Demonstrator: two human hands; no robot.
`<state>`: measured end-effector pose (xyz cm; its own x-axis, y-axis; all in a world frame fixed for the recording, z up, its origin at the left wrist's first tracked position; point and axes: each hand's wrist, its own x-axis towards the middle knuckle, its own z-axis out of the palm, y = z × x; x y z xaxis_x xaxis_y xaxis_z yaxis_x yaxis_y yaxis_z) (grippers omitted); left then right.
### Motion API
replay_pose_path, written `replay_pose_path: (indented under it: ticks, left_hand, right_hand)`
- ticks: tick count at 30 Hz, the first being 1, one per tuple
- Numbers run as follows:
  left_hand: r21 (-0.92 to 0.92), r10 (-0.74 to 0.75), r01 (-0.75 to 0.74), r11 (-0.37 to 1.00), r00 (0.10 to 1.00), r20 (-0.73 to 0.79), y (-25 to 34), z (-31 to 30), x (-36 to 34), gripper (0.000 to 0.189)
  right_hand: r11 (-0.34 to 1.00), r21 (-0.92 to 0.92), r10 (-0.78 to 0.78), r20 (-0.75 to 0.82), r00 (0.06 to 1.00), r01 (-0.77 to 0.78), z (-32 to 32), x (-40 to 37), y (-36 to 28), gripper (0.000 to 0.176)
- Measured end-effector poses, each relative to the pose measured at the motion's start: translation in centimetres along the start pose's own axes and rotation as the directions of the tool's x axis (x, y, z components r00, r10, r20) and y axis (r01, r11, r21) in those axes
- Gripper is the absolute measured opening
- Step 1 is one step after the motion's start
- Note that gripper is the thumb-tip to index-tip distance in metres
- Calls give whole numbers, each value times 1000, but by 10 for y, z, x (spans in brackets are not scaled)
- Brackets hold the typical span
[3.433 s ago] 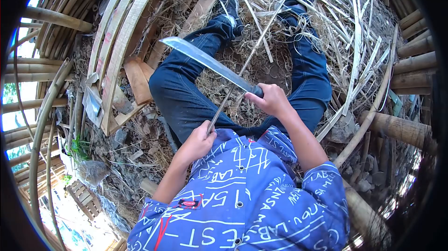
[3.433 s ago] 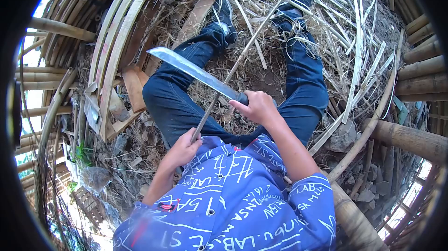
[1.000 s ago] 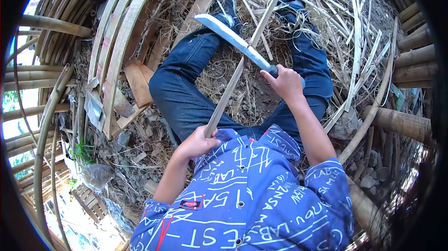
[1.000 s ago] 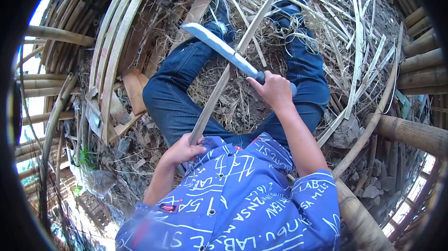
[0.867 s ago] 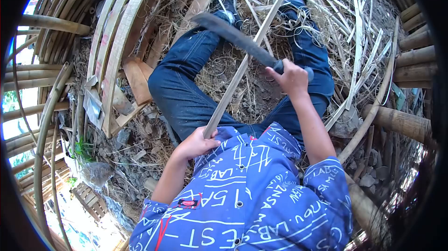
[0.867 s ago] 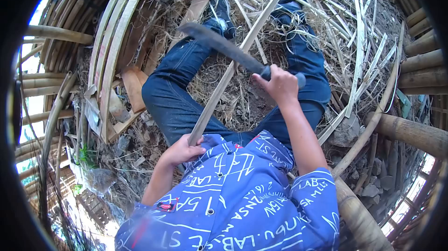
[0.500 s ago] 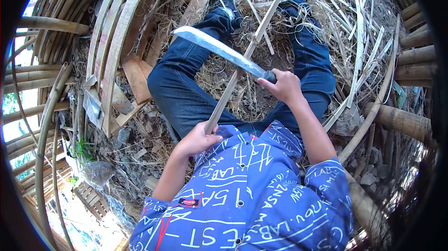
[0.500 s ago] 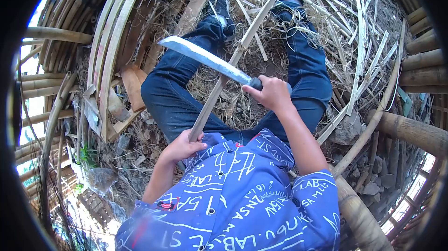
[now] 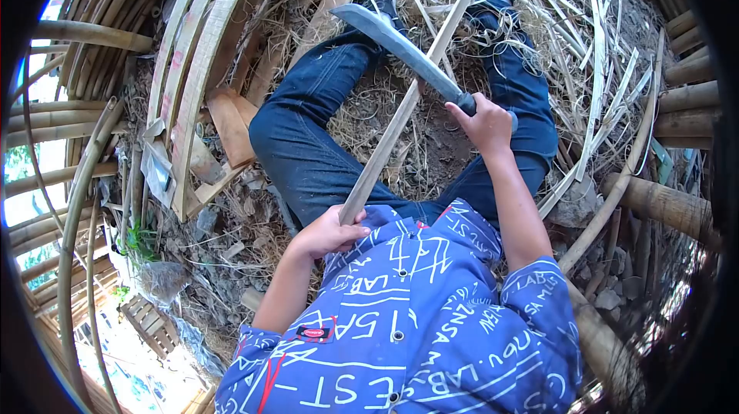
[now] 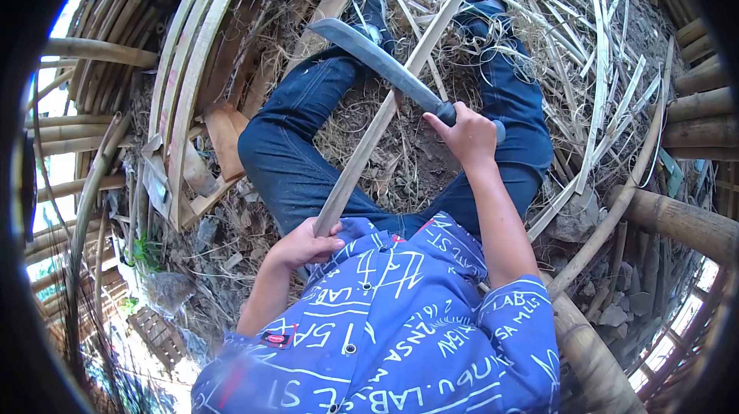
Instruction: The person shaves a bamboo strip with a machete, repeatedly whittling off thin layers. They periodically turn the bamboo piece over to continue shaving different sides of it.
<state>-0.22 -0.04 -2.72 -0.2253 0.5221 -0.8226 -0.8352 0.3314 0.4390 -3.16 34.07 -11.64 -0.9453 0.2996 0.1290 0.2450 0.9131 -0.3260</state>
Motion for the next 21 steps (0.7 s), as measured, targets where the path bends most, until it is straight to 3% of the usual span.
replay_pose_path:
  ticks: [3,6,8,12,18,19,21]
  left_hand:
    - [17,37,-37,999,999,-3,4,4,2,27]
    - [108,99,-93,990,994,-44,5,7,8,25]
    - [104,97,-91,990,994,-55,9,11,9,24]
    - [5,38,-38,999,999,14,6,10,12,23]
    - [-134,-21,46,990,982,185,2,8,15,28]
    - [-135,-19,44,990,983,184,0,9,15,28]
    - [-109,14,4,994,987,162,-6,11,17,30]
  right_hand:
    - [996,42,70,93,993,-74,-6,-8,-4,62]
    - [916,374,52,252,966,-147,-12,-27,-16,58]
    - [848,468,24,436,899,-250,-23,-42,-29,52]
    - [759,552,-76,601,795,-344,-35,-69,-60,47]
    - [825,548,-277,606,746,-138,-42,-77,-95,58]
    - [856,515,-315,603,733,-56,-40,-78,-96,59]
    - [855,515,-329,619,713,-53,-37,-75,-93,62]
